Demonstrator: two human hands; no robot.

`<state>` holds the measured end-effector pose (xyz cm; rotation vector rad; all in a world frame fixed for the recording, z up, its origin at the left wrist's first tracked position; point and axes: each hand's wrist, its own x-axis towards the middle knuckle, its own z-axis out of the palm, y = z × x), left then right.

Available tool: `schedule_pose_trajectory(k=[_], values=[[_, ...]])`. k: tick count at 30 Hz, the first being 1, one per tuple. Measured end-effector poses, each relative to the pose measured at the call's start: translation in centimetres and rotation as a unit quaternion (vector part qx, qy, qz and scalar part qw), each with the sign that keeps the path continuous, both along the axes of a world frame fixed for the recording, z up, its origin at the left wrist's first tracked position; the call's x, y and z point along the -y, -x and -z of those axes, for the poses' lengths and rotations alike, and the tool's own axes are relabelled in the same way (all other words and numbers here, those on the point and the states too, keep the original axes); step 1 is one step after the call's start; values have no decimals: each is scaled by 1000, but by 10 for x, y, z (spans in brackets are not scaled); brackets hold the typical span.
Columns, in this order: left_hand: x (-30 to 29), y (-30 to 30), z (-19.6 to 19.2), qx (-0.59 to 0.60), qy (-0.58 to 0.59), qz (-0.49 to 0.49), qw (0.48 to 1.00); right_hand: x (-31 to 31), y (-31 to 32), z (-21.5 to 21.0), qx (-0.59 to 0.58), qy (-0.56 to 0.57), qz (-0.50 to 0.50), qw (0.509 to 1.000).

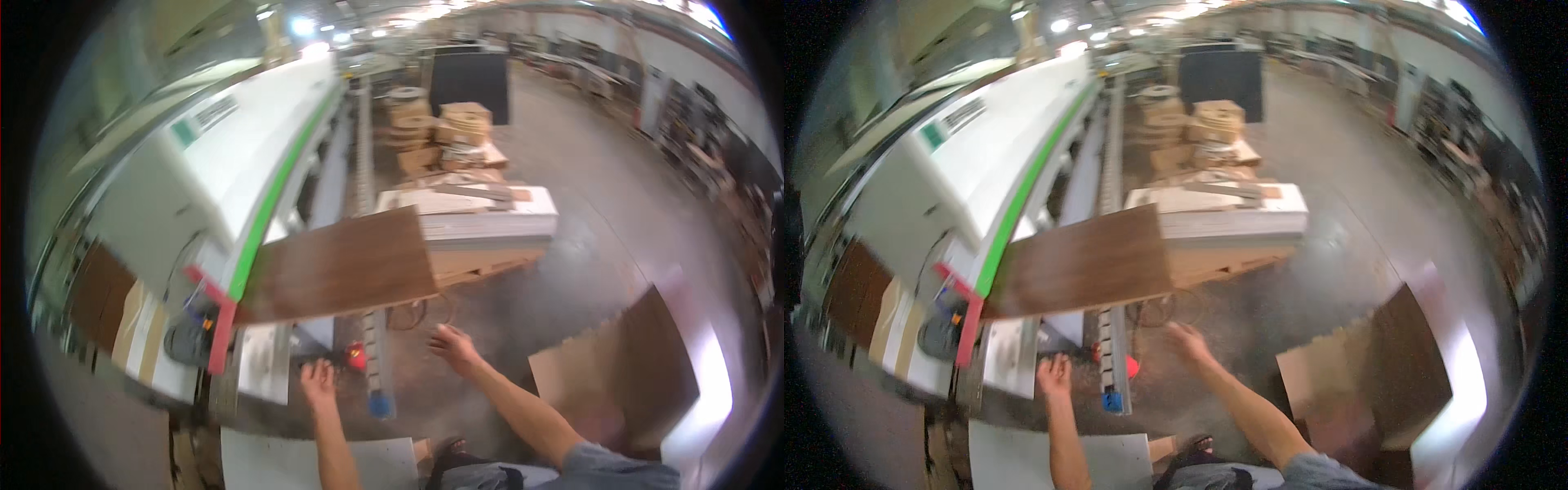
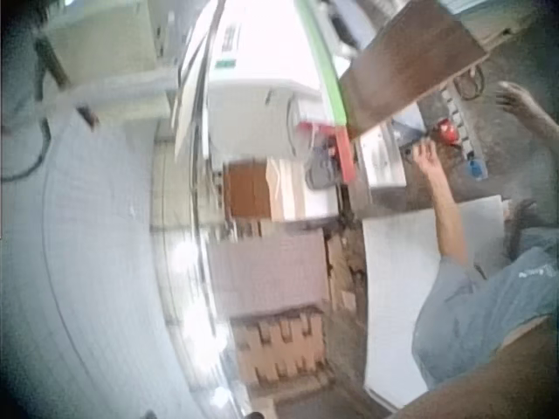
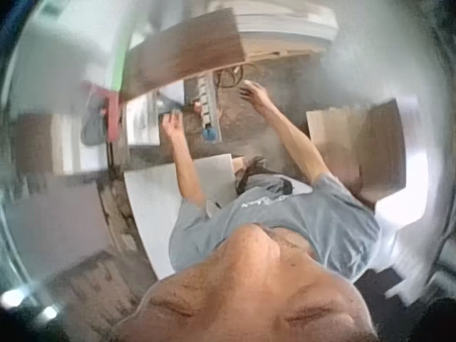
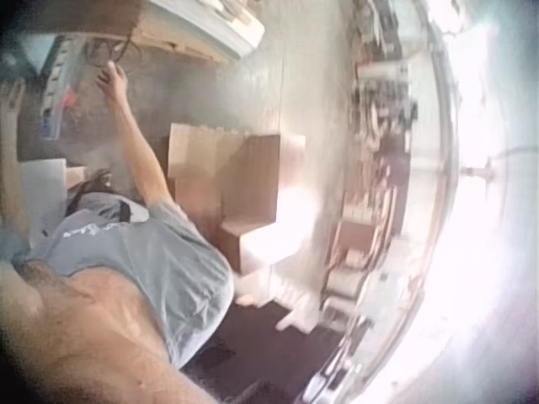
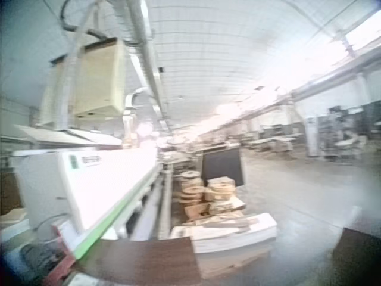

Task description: The person takes wooden panels from an edge-banding machine and stacks them onto a pile.

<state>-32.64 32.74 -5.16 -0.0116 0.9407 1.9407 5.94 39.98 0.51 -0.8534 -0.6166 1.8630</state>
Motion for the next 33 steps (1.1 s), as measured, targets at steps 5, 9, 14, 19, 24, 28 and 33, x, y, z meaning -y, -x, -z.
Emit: schedule_pose_trajectory(k=[5, 9, 14, 19, 24, 28, 33], values=[[-39, 60, 8, 106, 20, -50, 993, -14, 58, -4, -120, 94, 103, 983], [-42, 42, -35, -21, 52, -90, 994, 10, 91, -10, -138, 113, 235, 956], [15, -22, -85, -77, -49, -70, 993, 63, 67, -11, -90, 195, 195, 957], [110, 11, -56, -295, -21, -85, 951, 122, 29, -36, -164, 150, 255, 941], [208, 38, -18, -403, 1, -156, 902, 160, -44, -40, 14, 207, 217, 954], [243, -13, -34, -154, 43, -151, 976, 179, -79, -17, -50, 176, 292, 939], [250, -125, -140, -295, 38, -118, 947, 168, -109, 55, -105, 256, 318, 907]])
